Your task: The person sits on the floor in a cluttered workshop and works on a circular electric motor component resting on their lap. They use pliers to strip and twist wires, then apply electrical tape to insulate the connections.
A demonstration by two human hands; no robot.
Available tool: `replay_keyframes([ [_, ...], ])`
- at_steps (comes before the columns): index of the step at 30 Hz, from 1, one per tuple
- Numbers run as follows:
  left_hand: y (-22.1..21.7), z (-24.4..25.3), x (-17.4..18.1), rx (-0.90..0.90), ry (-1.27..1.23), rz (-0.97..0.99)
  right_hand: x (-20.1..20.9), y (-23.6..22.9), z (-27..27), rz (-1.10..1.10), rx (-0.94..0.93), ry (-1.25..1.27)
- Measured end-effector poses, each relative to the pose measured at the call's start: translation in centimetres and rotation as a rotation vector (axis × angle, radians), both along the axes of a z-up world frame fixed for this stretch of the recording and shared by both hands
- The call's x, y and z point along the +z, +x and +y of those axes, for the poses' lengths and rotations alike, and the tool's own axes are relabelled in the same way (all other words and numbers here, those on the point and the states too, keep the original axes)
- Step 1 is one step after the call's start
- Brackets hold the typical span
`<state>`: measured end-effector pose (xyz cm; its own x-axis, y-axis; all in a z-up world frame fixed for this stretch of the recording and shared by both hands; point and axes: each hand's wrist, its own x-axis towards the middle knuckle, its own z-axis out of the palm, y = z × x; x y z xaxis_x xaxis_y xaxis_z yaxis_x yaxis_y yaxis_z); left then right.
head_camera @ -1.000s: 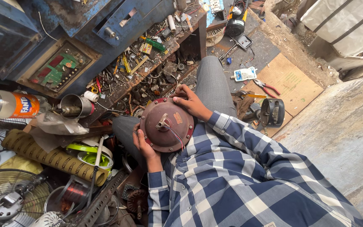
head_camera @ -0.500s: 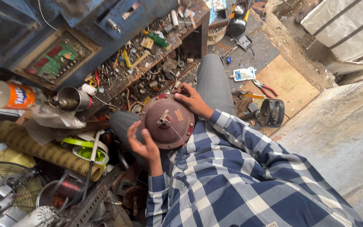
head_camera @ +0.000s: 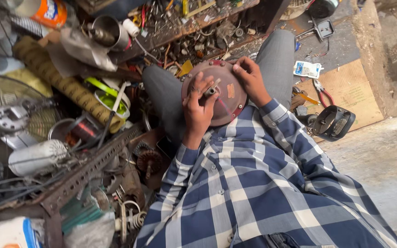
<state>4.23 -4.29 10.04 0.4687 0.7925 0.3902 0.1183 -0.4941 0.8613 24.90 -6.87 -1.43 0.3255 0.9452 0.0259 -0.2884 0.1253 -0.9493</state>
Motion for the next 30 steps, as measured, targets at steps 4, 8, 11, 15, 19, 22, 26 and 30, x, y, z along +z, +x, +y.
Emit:
replay_keyframes([
  [4,0.4,-1.4,0.4,0.101,0.002,-0.075,0.6,-0.2,-0.2,0.029,0.014,-0.007],
  [8,-1.1,-2.4,1.0,0.161,-0.066,-0.018,0.6,-0.1,0.0,0.069,-0.008,-0.050],
  [11,-2.2,-2.2,1.3,0.228,-0.006,0.053,0.8,-0.2,-0.1,0.097,0.012,-0.048],
  [15,-2.9,-2.3,1.9,0.215,0.156,0.106,1.2,-0.3,0.1,0.105,0.022,-0.034],
  [19,-3.0,-3.6,3.4,0.062,-0.307,0.045,0.9,-0.1,-0.1,0.094,0.016,-0.039],
  [22,-2.9,-4.1,4.9,-0.167,-0.275,0.121,0.2,0.0,0.0,0.110,0.020,-0.024],
  [26,-2.9,-3.9,7.3,-0.544,-0.082,0.049,-0.4,0.0,0.2,0.051,-0.012,-0.035],
  [30,-3.5,-3.6,8.7,-0.534,-0.561,-0.197,-0.3,0.1,0.0,0.179,0.024,-0.012],
])
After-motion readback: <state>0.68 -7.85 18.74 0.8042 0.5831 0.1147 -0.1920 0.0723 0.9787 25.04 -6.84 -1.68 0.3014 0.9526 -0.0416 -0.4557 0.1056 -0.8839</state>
